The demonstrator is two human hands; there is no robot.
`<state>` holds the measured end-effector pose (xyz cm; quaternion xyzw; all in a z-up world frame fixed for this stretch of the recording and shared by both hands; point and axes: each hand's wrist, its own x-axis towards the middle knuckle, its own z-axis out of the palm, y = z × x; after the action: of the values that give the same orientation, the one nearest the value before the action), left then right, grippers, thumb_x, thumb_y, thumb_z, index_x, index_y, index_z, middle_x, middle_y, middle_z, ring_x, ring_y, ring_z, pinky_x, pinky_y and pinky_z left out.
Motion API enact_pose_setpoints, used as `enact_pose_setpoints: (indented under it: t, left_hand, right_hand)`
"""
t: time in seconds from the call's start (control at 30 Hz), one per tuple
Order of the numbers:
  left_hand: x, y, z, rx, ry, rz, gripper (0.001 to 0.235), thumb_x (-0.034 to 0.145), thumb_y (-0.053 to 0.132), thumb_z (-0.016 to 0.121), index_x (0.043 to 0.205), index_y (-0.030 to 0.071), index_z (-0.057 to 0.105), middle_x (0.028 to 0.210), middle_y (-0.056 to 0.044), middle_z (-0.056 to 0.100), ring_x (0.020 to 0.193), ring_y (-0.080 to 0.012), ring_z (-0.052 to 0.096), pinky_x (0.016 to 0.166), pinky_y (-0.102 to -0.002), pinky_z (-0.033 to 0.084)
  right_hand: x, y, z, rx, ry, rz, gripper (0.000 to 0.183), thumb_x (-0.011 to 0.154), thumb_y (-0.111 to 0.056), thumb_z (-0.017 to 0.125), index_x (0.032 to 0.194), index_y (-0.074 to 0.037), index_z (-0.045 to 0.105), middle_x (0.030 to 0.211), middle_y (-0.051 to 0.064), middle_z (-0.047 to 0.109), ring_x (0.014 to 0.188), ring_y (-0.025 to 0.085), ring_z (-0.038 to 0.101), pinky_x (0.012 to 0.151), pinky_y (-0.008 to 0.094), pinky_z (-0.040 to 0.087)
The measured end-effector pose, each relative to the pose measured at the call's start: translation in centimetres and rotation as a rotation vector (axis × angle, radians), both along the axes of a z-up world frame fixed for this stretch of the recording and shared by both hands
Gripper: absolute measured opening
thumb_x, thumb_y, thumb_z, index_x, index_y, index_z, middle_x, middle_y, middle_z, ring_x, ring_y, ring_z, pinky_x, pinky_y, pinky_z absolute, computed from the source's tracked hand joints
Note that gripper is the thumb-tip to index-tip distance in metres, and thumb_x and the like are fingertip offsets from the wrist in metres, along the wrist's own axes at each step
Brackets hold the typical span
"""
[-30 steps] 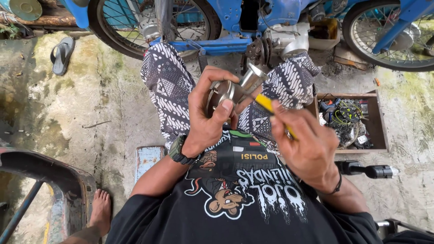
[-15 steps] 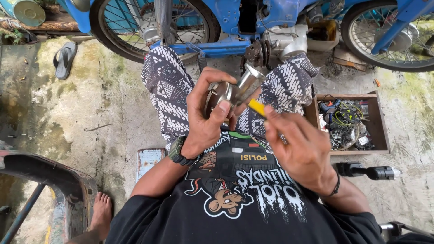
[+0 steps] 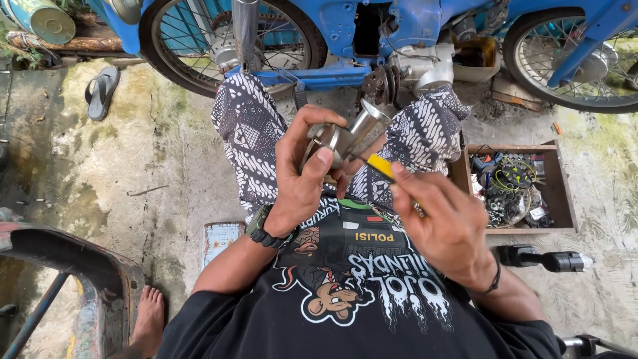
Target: The person sits on the ground and uses a yellow-handled tool to scrape and clean a cylindrical metal part held in their left hand. They rotate the part to work on different sides and occasionally wipe it with their hand.
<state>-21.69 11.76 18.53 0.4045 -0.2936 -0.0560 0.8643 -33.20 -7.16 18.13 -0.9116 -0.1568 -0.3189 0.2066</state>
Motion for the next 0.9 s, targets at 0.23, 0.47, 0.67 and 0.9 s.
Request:
enact_pose_setpoints:
  t: [0.23,0.47,0.67,0.9]
  left_hand:
    - [0.3,-0.3,-1.6,-0.031,0.071,-0.069,0.048,0.096,0.036,0.061,0.121,-0.004,0.053,0.068,-0.010,0.053,0.050,-0.0115,0.054,0.034,-0.030,0.057]
    - [0.3,-0.3,-1.2,-0.045,0.094,-0.064,0.048,0.095,0.036,0.063,0.122,-0.002,0.053,0.064,-0.012,0.055,0.050,-0.0108,0.052,0.034,-0.030,0.057]
    - [0.5,-0.3,-1.7,-0.039,0.078,-0.061,0.046,0.096,0.035,0.062,0.121,-0.002,0.053,0.063,-0.013,0.054,0.049,-0.0117,0.051,0.035,-0.029,0.056]
    - [0.3,-0.5,-1.8,-0.049,0.163,-0.087,0.046,0.094,0.035,0.059,0.121,-0.001,0.053,0.064,-0.013,0.055,0.049,-0.0110,0.050,0.032,-0.028,0.056]
  right_hand:
    - [0.5,0.5,1.3,0.004,-0.073,-0.010,0.014,0.100,-0.012,0.068,0.108,-0.005,0.077,0.087,0.008,0.072,0.057,0.012,0.064,0.042,0.022,0.051]
    - [0.7,0.1,1.2,-0.027,-0.135,-0.047,0.018,0.100,-0.013,0.069,0.112,-0.004,0.079,0.089,0.008,0.073,0.060,0.015,0.066,0.046,0.026,0.054]
    - [0.5,-0.2,0.6,0.017,-0.065,-0.005,0.020,0.104,-0.010,0.063,0.114,0.002,0.075,0.084,0.015,0.069,0.055,0.016,0.060,0.044,0.025,0.053]
    - [0.1,-0.8,0.2,-0.035,-0.029,-0.026,0.018,0.105,-0.011,0.063,0.113,0.001,0.073,0.085,0.014,0.068,0.051,0.014,0.053,0.043,0.023,0.048]
